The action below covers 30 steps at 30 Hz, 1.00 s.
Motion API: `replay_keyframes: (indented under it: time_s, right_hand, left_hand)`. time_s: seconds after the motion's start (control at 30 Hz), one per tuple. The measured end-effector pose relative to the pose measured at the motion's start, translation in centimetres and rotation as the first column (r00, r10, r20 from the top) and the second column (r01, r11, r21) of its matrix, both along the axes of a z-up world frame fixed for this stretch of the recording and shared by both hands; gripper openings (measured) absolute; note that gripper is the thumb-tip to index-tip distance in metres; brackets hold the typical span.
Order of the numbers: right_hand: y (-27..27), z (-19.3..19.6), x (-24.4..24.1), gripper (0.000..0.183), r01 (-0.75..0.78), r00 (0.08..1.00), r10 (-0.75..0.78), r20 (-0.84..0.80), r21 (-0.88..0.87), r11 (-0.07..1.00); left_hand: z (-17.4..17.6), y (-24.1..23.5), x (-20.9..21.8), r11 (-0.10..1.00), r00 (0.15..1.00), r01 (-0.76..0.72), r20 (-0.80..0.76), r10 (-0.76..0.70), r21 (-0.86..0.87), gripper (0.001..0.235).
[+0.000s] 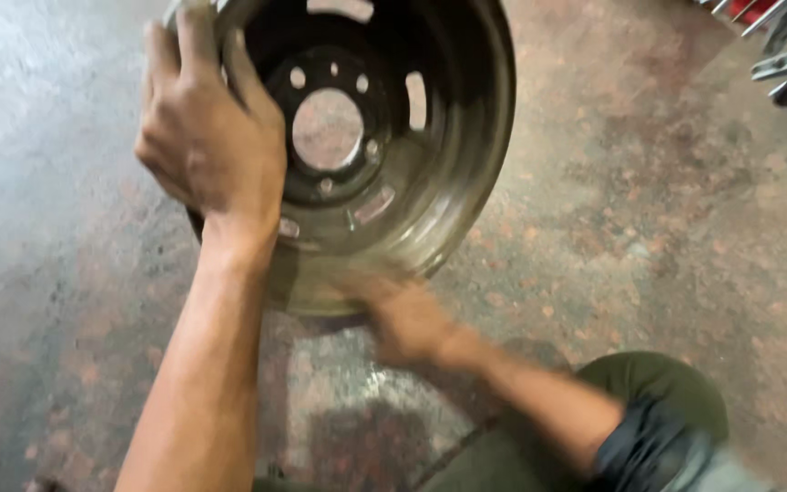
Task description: The person scrubs the inner surface of a metal wheel rim using a small abrasive pad. They rotate the rim to access different areas and continue scrubbing the inner barrel and center hub.
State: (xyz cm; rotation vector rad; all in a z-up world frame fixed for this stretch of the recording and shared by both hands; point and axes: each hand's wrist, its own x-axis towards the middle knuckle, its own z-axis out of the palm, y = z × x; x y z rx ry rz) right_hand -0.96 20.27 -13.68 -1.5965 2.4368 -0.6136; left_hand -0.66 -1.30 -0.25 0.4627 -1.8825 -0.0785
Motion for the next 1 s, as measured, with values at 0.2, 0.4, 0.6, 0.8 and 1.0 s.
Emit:
replay_keyframes:
  time_s: [0.2,0.4,0.6,0.8,1.0]
  right_hand:
    - [6.7,1.4,-13.2,0.071,0.407,0.604,0.0,-0.797,0.309,0.86]
    - [-1.2,-6.4,0.4,0.085,0.061,0.982,-0.073,-0.173,-0.074,0.995]
    - [6.8,2.3,-11.5,0.086,0.228,0.594,0.136,-0.793,0.328,0.917]
    - [2.2,-4.5,-4.7,0.057,0.43,0.787,-0.229,-0.573,0.242,0.87]
    - [-1.4,-5.5,2.0,0.108,0.036,0.995,-0.033,0.089,-0.03,0.999]
  left_hand:
    - [-1.4,-0.8,0.4,0.998,1.0,0.031,-0.003,-0.031,0.05,0.022]
    - [-0.3,0.7,-0.1,1.0,1.0,-0.011,-0.02,0.011,0.022,0.017]
    - [0.5,0.8,0.8,0.989,0.993,0.109,0.023,-0.112,0.096,0.02]
    - [0.8,2.0,0.2,0.998,0.999,0.034,0.031,-0.035,0.047,0.02]
    - [0.3,0.9,-1.0,1.0,0.998,0.021,-0.062,-0.022,-0.012,0.027]
